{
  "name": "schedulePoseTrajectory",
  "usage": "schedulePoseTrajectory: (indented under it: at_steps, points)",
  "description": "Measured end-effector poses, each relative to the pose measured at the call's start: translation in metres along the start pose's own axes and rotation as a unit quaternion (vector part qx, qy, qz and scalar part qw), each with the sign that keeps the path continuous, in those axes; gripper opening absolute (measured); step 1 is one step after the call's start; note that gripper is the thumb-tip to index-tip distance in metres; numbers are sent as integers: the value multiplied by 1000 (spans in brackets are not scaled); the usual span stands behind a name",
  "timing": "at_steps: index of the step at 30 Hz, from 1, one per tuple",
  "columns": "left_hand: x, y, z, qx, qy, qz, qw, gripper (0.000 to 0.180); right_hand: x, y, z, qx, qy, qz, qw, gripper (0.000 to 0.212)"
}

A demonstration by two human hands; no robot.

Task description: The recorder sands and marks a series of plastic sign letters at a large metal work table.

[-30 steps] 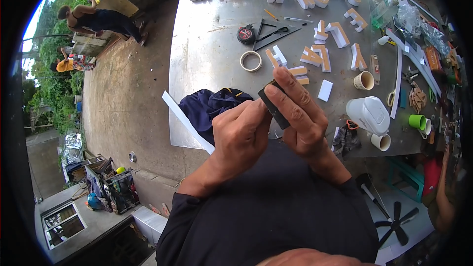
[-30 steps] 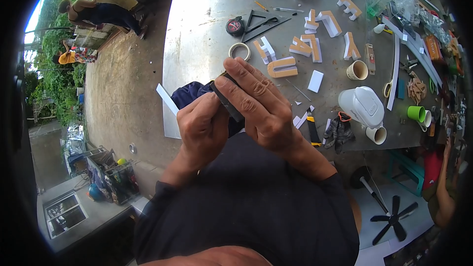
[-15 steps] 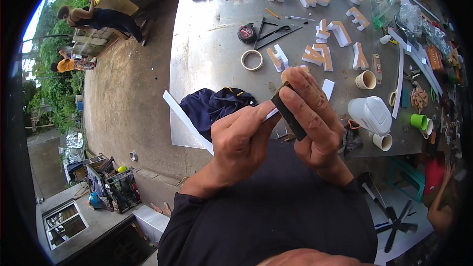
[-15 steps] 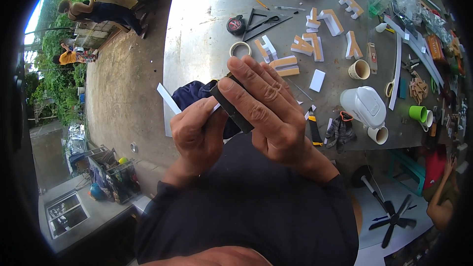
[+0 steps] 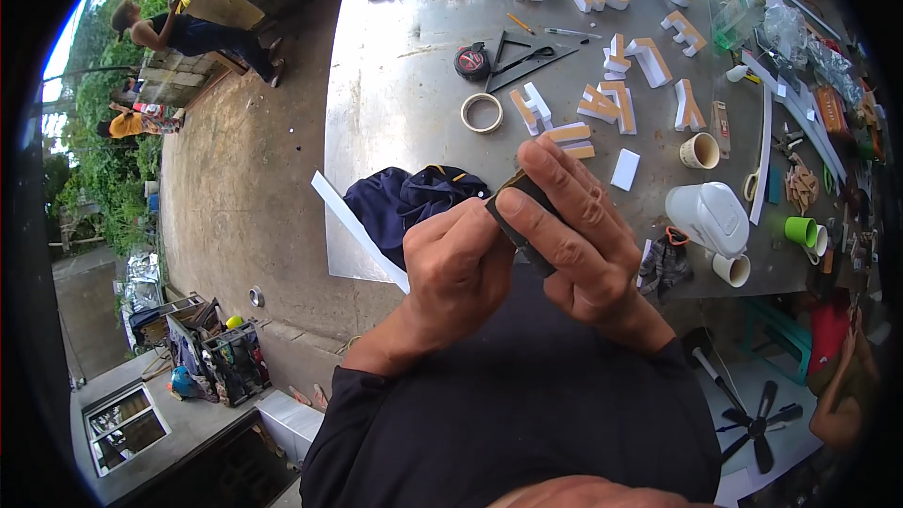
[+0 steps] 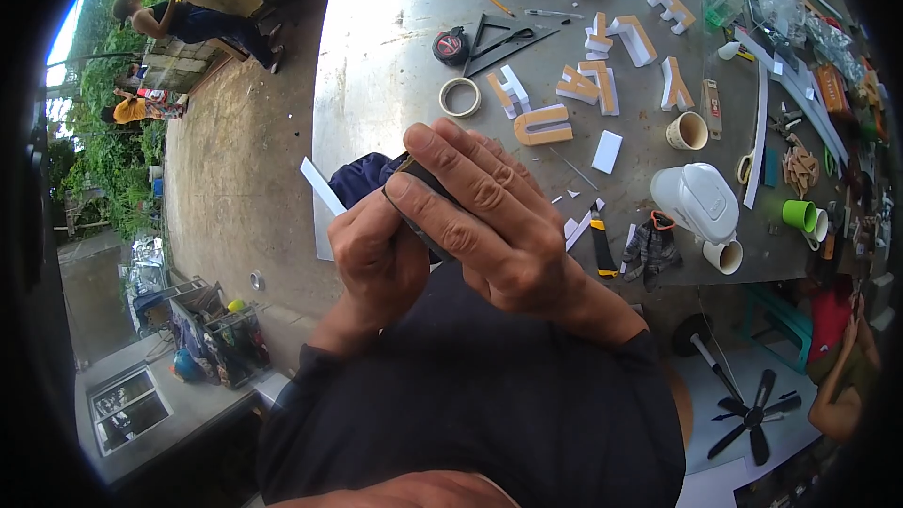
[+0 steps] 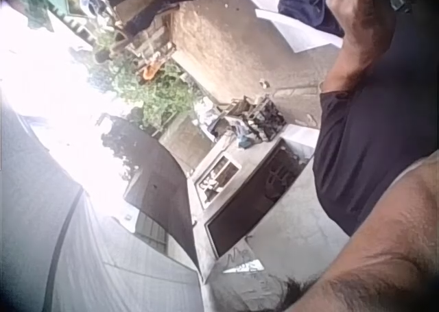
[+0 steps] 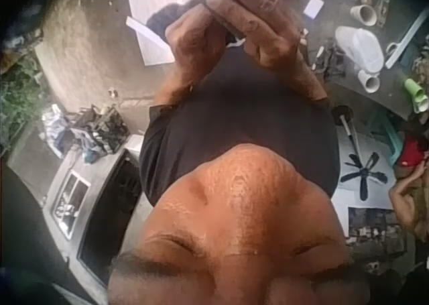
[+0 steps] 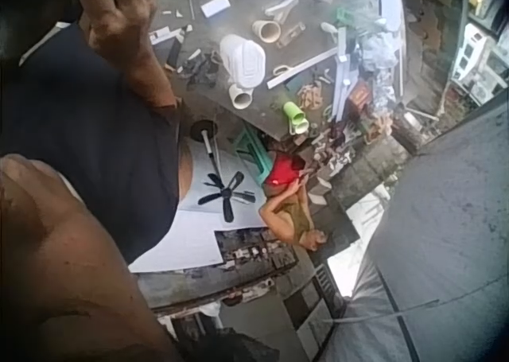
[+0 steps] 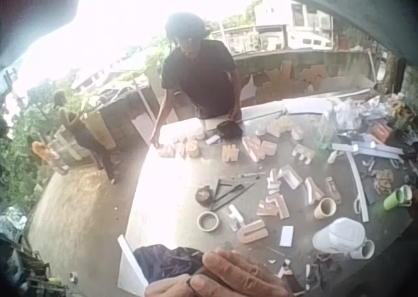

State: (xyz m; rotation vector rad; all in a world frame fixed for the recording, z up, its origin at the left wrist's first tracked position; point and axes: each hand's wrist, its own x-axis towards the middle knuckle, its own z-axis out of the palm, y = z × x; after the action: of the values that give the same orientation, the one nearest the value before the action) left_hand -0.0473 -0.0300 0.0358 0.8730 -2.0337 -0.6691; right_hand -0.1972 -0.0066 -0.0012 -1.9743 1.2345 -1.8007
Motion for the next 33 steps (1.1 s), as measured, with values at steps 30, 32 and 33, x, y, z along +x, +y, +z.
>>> schedulePoseTrajectory:
  at_steps: [30,32,33]
  points:
    - [-5,-10,2,43,23,46,998,31,2,-13,-11,-81,-72,-20,994,34]
    - [-6,-11,1,48,27,48,997,31,-2,-5,-4,-42,-19,4,999,33]
    - [-8,-14,0,63,24,64,996,30,-1,-3,-3,-41,-19,3,999,33]
